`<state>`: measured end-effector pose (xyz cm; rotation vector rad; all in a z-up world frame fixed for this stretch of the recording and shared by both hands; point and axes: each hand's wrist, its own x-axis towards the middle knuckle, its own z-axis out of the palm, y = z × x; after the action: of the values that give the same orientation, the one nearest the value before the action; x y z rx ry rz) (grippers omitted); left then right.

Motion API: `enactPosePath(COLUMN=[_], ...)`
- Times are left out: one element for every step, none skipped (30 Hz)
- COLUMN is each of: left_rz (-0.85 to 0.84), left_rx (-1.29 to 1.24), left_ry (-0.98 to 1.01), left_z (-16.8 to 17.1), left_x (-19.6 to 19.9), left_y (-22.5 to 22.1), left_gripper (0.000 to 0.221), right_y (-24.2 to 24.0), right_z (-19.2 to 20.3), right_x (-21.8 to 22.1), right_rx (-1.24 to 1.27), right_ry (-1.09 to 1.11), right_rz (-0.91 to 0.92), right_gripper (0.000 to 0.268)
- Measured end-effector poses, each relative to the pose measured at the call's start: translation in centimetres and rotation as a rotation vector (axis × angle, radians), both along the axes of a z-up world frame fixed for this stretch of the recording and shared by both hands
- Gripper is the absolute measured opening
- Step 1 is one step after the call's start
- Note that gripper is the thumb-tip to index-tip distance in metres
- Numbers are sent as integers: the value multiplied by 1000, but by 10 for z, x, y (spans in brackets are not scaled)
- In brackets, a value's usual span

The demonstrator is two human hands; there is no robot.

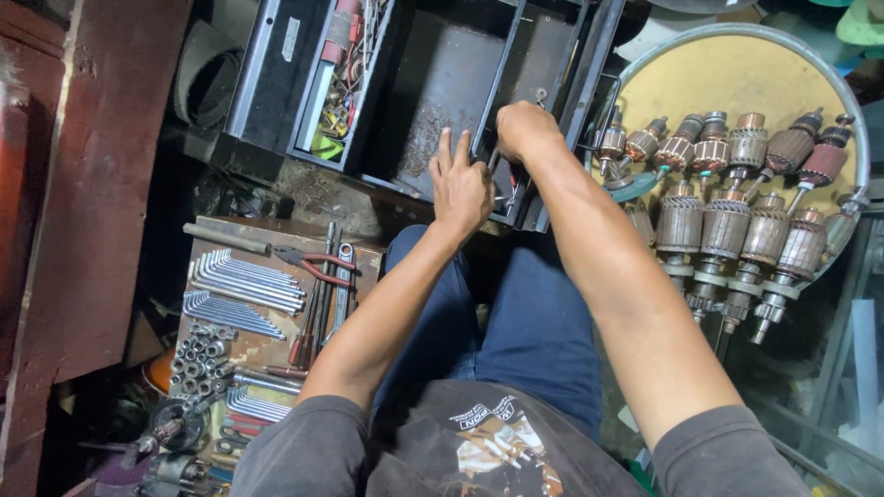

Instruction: Searching through a metal toolbox and sorting small mechanical parts like screws and bolts

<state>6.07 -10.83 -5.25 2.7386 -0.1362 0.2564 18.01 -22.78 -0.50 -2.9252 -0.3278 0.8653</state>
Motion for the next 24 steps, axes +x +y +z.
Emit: enactPosePath(left_rz=[0,1,1,-1,3,6,9,-15,-38,-35,-30,-25,-24,-20,-18,-18,-16,-15,-16,-14,-11,-11,-8,-5], left_rx=[-1,-21,-41,-42,-30,-19,-19,-59,-97,-95,-113,-131,-128,-156,-183,-179,-211,-243,-240,-251,-264,-262,-277,-291], left_ry=[3,17,27,27,34,40,39,46,51,50,39,28,25,29,29,23,38,53,49,49,56,57,66,75], left_z=[2,4,6,5,5,5,10,16,22,24,26,29,31,33,36,40,43,47,45,42,40,40,40,39], left_x=[-2,-4,-4,-3,-3,-3,-4,-5,-6,-6,-6,-6,-6,-7,-5,-5,-4,-3,-2,0,-1,-2,-1,-1], left_y=[0,1,2,2,3,4,4,5,7,7,6,6,6,5,5,4,4,4,2,1,1,2,1,0], left_gripper=[18,18,18,18,18,19,19,19,20,20,21,21,21,21,21,21,21,22,22,23,24,24,24,24], right_y=[0,1,1,-1,-2,-4,-10,-16,-21,-22,-23,-24,-23,-23,-22,-19,-14,-9,-10,-10,-9,-8,-10,-11], right_z=[4,9,14,13,12,11,2,-6,-15,-18,-22,-25,-31,-35,-39,-48,-57,-66,-78,-90,-104,-107,-111,-115], right_x=[-1,-1,0,2,3,5,13,21,30,35,41,47,50,54,59,62,66,70,76,82,85,88,92,95], right_rx=[-1,3,8,7,48,89,89,136,185,187,258,329,332,472,613,618,649,680,685,565,437,439,400,361], right_ry=[3,31,55,55,32,10,9,-71,-152,-153,-181,-207,-209,-106,-1,-6,-33,-61,-64,-236,-396,-395,-384,-372], right_rz=[0,22,43,42,15,-11,-9,-31,-52,-49,-143,-238,-236,-422,-606,-603,-723,-842,-841,-693,-542,-543,-530,-516], right_gripper=[26,30,34,34,30,27,27,36,46,46,37,28,28,11,10,10,9,10,10,10,10,10,10,11])
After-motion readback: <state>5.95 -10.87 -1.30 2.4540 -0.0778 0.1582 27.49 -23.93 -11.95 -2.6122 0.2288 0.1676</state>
